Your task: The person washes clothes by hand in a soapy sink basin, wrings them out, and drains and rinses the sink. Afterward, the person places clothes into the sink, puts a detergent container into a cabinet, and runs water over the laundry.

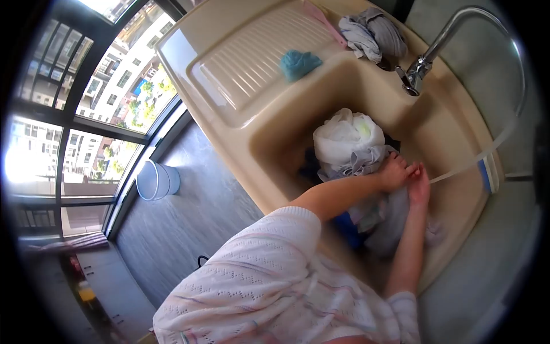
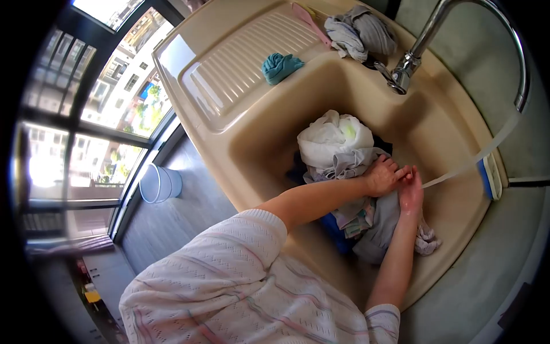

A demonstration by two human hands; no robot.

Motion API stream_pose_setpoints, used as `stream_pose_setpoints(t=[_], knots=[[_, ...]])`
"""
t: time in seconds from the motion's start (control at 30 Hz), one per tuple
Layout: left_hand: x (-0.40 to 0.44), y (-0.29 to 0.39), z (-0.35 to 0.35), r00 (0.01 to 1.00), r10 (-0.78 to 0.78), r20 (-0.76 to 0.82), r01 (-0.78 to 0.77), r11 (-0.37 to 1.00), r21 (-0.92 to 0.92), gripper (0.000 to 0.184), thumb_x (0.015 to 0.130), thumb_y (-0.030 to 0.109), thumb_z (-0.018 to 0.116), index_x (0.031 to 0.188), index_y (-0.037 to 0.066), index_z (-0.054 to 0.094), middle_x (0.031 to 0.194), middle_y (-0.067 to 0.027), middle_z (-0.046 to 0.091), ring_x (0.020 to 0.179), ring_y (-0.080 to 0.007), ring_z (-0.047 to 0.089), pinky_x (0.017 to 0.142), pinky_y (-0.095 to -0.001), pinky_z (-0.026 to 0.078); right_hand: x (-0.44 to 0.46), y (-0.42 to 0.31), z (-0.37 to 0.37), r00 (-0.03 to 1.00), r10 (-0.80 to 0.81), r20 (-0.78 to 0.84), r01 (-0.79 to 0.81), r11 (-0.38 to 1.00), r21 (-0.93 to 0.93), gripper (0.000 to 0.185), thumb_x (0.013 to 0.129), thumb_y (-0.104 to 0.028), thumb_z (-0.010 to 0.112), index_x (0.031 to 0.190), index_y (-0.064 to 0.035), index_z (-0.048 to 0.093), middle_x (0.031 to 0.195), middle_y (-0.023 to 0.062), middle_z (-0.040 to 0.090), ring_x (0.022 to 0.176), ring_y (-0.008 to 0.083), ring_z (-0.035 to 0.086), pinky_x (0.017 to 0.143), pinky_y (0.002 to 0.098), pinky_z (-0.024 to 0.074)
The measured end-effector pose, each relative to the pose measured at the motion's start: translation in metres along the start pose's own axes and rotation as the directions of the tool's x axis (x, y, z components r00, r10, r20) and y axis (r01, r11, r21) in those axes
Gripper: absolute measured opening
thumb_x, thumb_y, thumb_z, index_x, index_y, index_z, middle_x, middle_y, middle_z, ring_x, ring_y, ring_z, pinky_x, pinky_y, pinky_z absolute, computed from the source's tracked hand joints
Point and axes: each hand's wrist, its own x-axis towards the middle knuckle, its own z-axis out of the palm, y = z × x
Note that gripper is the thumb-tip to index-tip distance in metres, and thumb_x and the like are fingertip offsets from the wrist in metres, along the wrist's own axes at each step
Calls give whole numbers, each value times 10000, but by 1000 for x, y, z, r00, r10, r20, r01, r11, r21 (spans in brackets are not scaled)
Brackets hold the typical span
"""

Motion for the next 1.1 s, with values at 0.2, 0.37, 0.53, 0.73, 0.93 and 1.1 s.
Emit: stream_pose_setpoints(t=[0.2,0.37,0.53,0.73,0.93,1.1], knots=[[2,1,14,999,-21,-31,22,1000,11,423,797,312,500,1163,101,472,829,-79,608,797,-226,554,790,-382,345,-1,-6,-3,1000,4,22,-4,1000,-10,198,929,-167,421,1003,-42,556,788,51,569,728,135,522,715,252,447],[2,5,12,999,-39,1,39,999,32,411,791,325,506,1145,116,493,850,-83,607,794,-222,555,783,-377,349,-5,-7,-1,992,30,123,-34,999,27,225,944,-166,376,996,-29,547,873,85,602,757,155,566,766,276,477],[2,8,11,995,-55,-79,56,998,19,422,799,311,494,1201,183,468,1048,-85,543,889,-220,531,790,-394,349,9,-10,-25,987,55,152,-64,996,56,201,929,-146,407,1028,-27,536,892,71,570,827,154,527,811,288,434],[6,27,4,978,-129,164,108,986,129,468,815,266,464,1277,223,401,1203,-75,458,1031,-271,466,845,-565,300,12,-12,-30,972,128,196,-138,990,40,243,930,-186,395,1053,-25,529,1013,94,588,929,189,566,847,308,450],[-1,66,-8,940,-118,321,77,988,135,428,808,257,463,1220,144,463,1269,-192,414,1155,-393,371,888,-661,219,7,-11,-49,999,34,11,-28,937,-349,257,907,-235,438,1074,-62,528,938,49,570,920,175,527,827,314,422],[-24,99,-25,875,10,484,22,998,-61,468,772,260,511,1179,31,481,1193,-216,467,1152,-389,371,910,-601,251,44,-37,-76,989,84,-121,-127,906,-404,213,920,-231,441,1074,-105,517,542,-38,324,464,91,323,461,237,312]])
